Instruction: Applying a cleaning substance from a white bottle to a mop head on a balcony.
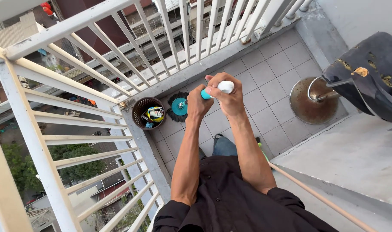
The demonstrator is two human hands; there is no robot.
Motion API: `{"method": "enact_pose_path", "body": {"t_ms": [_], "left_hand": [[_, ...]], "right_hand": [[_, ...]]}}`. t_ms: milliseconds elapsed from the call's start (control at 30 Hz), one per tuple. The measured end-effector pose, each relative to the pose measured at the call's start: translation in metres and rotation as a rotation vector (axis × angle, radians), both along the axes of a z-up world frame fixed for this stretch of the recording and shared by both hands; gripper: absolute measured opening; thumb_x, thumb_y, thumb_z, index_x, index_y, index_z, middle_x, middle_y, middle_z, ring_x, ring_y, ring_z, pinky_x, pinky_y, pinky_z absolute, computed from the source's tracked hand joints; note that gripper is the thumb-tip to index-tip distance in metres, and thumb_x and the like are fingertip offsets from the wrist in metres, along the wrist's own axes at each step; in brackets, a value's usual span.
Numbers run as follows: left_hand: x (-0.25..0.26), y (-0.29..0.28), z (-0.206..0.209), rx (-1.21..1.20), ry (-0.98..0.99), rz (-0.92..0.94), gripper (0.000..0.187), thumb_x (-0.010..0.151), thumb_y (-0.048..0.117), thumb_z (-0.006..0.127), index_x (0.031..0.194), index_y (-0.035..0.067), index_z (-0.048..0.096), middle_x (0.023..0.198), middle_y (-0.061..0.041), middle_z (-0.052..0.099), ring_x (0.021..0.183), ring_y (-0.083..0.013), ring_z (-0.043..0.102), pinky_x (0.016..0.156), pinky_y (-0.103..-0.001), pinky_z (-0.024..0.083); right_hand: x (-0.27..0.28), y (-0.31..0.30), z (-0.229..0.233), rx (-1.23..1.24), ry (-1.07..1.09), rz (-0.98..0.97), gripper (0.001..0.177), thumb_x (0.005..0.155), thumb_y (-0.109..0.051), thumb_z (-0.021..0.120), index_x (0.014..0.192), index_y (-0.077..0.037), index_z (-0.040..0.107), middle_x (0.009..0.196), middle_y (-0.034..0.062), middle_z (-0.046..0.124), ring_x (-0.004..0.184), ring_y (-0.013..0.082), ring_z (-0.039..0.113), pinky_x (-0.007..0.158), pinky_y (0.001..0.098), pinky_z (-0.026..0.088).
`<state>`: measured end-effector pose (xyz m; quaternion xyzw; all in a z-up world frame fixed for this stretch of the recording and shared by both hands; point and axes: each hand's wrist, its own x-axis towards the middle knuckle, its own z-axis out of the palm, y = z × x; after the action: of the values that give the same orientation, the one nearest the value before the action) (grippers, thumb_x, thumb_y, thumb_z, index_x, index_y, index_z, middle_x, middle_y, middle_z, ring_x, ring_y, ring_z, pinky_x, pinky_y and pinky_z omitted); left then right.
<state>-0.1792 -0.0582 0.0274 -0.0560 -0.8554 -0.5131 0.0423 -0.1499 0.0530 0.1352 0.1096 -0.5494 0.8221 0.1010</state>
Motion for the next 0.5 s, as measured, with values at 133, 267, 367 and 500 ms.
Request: {"method": "enact_pose_path", "body": {"t_ms": [133,267,367,500], "left_hand": [[-0.004,0.001,-0.003,0.017,0.041,-0.003,0.015,0.074,0.010,0.072,0.078,0.001,0.061,0.074,-0.022,0.066,0.072,-0.0451,0.065,0.064,-0.047,0.051],[-0.009,0.007,-0.007,0.011,0.041,0.005,0.014,0.075,0.009,0.071,0.079,0.001,0.060,0.075,-0.023,0.066,0.074,-0.0452,0.065,0.065,-0.048,0.051],[-0.015,0.015,-0.009,0.036,0.047,0.011,0.013,0.076,0.007,0.070,0.079,0.000,0.060,0.076,-0.023,0.066,0.074,-0.0455,0.065,0.065,-0.048,0.051],[-0.025,0.023,-0.008,0.064,0.011,0.000,0.013,0.074,0.006,0.069,0.080,0.000,0.060,0.078,-0.023,0.067,0.074,-0.0451,0.065,0.065,-0.047,0.052]], "right_hand": [[-0.005,0.005,-0.006,-0.003,-0.005,0.013,0.016,0.084,0.005,0.073,0.081,-0.008,0.064,0.078,-0.0004,0.062,0.080,0.0112,0.060,0.115,0.0431,0.047],[-0.012,0.011,-0.007,0.019,0.003,0.007,0.016,0.084,0.005,0.073,0.081,-0.008,0.064,0.080,-0.0006,0.061,0.081,0.0112,0.061,0.115,0.0442,0.048],[-0.019,0.018,-0.008,0.055,-0.009,-0.005,0.016,0.085,0.004,0.074,0.081,-0.008,0.064,0.080,-0.0008,0.061,0.081,0.0106,0.061,0.112,0.0435,0.051],[-0.027,0.024,0.003,0.197,-0.046,-0.076,0.015,0.083,0.001,0.074,0.080,-0.008,0.062,0.083,-0.0002,0.065,0.092,0.0106,0.068,0.088,0.0343,0.056]]}}
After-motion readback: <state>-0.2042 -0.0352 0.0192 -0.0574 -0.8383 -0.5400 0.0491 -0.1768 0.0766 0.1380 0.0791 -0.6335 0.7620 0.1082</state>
